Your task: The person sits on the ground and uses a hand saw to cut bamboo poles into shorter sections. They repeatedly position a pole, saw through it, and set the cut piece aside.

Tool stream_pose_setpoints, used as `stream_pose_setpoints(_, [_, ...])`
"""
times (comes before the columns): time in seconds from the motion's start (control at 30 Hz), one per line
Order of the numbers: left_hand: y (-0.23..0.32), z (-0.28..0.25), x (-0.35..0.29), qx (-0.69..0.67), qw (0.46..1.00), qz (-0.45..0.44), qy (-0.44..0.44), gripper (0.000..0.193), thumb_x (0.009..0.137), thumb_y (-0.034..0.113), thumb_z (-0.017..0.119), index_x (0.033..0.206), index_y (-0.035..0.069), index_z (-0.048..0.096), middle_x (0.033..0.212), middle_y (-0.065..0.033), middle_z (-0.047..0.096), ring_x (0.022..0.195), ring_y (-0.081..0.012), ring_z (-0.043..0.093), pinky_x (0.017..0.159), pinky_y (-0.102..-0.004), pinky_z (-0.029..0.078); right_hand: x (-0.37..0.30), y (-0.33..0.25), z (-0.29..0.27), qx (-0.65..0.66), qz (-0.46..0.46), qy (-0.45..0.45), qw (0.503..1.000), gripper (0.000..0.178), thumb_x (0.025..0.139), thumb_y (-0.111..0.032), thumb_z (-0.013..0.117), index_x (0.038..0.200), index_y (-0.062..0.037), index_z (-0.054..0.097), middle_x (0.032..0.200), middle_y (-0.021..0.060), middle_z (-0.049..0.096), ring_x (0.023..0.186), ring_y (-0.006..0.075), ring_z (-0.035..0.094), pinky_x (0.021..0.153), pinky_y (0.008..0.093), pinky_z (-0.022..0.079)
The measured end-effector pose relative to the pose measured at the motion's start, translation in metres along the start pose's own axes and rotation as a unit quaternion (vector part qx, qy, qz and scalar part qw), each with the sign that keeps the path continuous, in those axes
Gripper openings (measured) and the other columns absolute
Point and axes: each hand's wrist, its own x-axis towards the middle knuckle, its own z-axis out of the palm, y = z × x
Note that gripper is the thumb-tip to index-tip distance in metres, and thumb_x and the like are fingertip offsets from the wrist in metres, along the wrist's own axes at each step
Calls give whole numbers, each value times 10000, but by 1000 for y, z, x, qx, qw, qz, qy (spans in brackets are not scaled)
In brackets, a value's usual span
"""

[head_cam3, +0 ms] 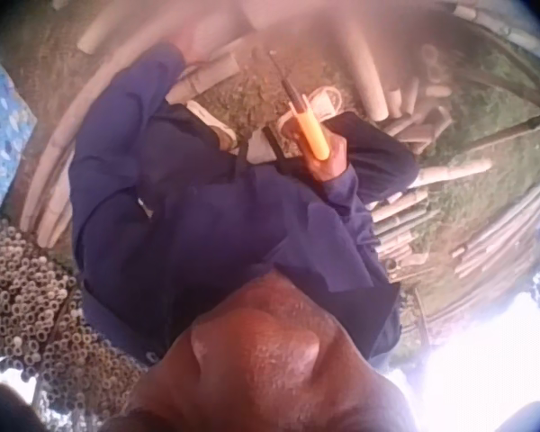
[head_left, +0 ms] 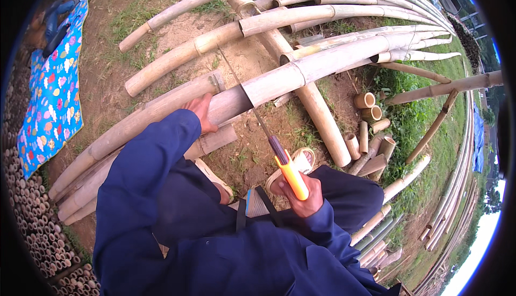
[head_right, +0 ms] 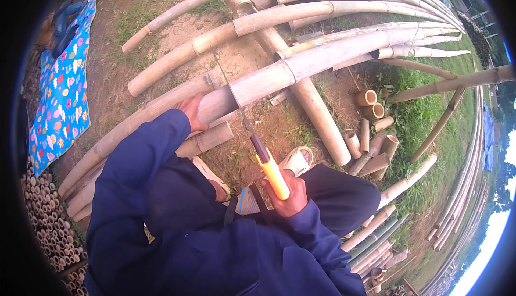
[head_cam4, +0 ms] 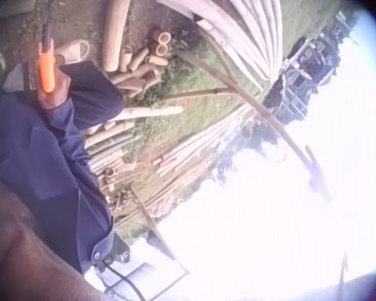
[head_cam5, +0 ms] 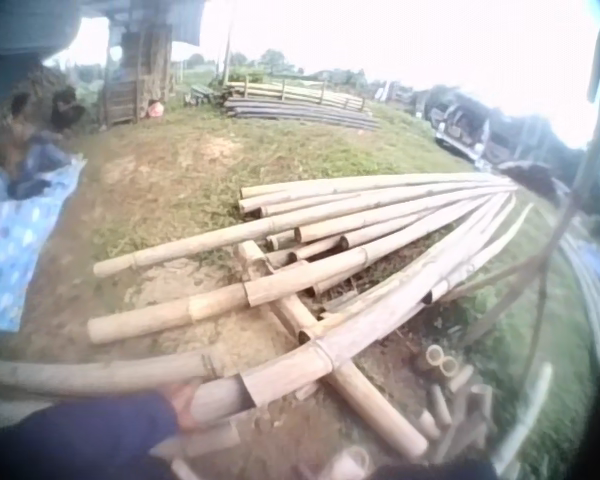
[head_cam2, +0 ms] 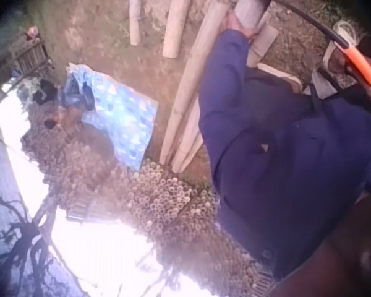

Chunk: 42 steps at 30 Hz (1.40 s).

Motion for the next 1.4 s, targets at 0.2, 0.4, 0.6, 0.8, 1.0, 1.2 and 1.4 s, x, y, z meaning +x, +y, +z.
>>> stream_pose_setpoints(0.2, [-11,0,6,-39,998,34,-41,939,556,324,907,1340,-31,530,1075,-318,690,1063,-490,665,962,-493,524,-79,-42,-40,-32,17,33,999,237,877,-56,761,1103,11,741,784,152,725,711,275,757,678,341,568])
stream_pose_setpoints(0.4, [-17,0,9,-31,998,45,-36,1032,539,353,920,1397,-42,506,1089,-333,680,1095,-489,651,991,-485,507,34,-7,15,28,30,3,999,99,918,-55,730,959,22,683,708,165,649,600,253,662,591,370,497])
stream_pose_setpoints(0.6, [-25,5,7,-13,999,50,-15,898,566,351,912,1298,-19,549,1020,-308,702,1028,-491,675,937,-496,529,-89,-65,-41,-112,33,9,993,386,838,-48,787,1215,5,728,943,138,783,881,268,786,834,286,565])
stream_pose_setpoints(0.8, [-17,0,7,-40,997,63,-31,904,565,335,912,1309,-30,550,1043,-313,699,1051,-495,670,945,-493,527,48,-8,28,57,10,44,997,132,921,-74,736,918,35,662,684,160,628,525,223,552,550,360,450])
stream_pose_setpoints(1.0, [-33,5,3,-52,998,41,-9,925,548,331,913,1320,-33,556,1048,-311,701,1051,-469,684,947,-486,528,-60,-37,-27,-71,36,11,997,242,879,-56,756,1114,-1,743,791,158,722,684,273,736,657,345,560])
stream_pose_setpoints(1.2, [-20,-8,14,-59,994,55,-69,958,538,325,912,1348,-31,546,1054,-309,707,1051,-457,687,944,-471,532,-34,-20,-3,4,33,35,999,164,893,-36,730,1045,21,708,750,147,684,638,226,649,621,341,516])
stream_pose_setpoints(1.4, [-29,-3,15,-82,993,60,-56,932,532,312,909,1324,-35,561,1049,-299,713,1020,-453,692,929,-470,535,-7,-7,-4,0,22,19,1000,163,912,-38,727,1058,30,707,757,112,697,647,189,670,650,324,523])
